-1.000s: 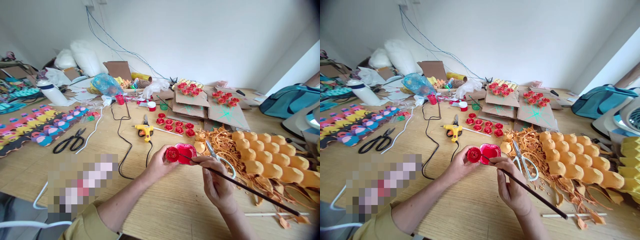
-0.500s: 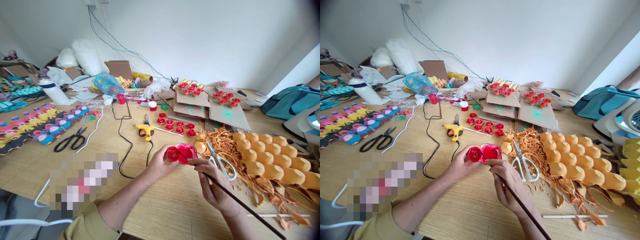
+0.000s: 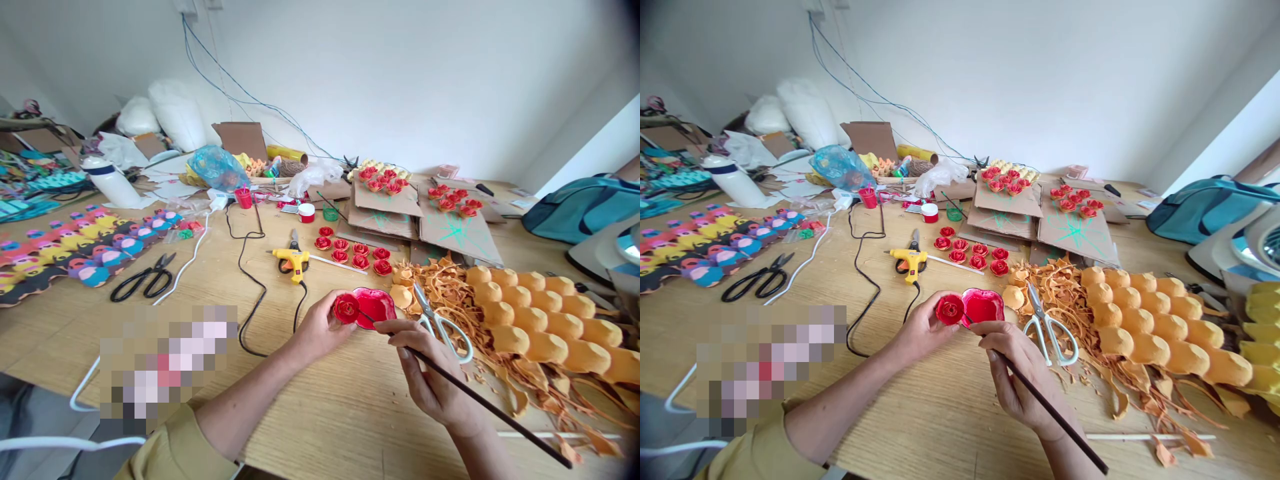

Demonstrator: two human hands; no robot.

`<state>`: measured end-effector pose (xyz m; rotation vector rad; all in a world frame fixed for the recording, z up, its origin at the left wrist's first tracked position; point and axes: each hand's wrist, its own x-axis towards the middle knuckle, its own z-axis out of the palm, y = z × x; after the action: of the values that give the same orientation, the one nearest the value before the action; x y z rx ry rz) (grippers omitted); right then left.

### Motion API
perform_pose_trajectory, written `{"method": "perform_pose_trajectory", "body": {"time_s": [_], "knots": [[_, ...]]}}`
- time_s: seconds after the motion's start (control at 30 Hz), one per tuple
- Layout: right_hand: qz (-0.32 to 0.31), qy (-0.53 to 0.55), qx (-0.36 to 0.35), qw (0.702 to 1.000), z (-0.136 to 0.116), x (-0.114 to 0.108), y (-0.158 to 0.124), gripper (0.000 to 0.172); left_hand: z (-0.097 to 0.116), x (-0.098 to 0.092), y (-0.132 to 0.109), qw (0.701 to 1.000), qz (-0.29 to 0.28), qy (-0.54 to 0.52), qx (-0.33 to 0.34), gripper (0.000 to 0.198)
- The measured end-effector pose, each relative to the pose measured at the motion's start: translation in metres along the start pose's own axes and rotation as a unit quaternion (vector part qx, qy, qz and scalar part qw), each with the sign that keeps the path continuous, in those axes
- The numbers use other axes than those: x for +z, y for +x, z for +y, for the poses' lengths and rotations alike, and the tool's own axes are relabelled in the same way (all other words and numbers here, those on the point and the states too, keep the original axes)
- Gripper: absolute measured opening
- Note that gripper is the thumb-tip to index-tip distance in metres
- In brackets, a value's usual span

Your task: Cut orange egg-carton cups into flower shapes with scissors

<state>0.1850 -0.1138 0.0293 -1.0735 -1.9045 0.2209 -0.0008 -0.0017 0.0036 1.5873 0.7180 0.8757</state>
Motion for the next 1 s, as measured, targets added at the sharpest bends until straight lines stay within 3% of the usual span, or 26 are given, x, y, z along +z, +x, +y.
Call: {"method": "perform_pose_trajectory", "body": {"time_s": [0.2, 0.43, 0.7, 1.0], "knots": [[0.02, -0.012, -0.004, 1.0, -0.002, -0.002, 0.001, 0.029, -0.001, -0.001, -0.001, 0.999, 0.005, 0.043, 0.03, 0.037], [0.027, 0.002, 0.007, 1.0, 0.001, 0.001, 0.0, 0.028, 0.001, -0.001, 0.0, 0.999, 0.014, 0.039, 0.022, 0.037], [0.109, 0.069, 0.015, 0.992, 0.003, 0.009, -0.004, 0.032, 0.002, -0.001, 0.001, 1.0, 0.025, 0.015, 0.006, 0.039], [0.079, 0.094, 0.003, 0.992, -0.003, 0.015, -0.002, 0.034, -0.005, -0.002, 0.004, 0.999, 0.036, 0.007, -0.003, 0.044]]}}
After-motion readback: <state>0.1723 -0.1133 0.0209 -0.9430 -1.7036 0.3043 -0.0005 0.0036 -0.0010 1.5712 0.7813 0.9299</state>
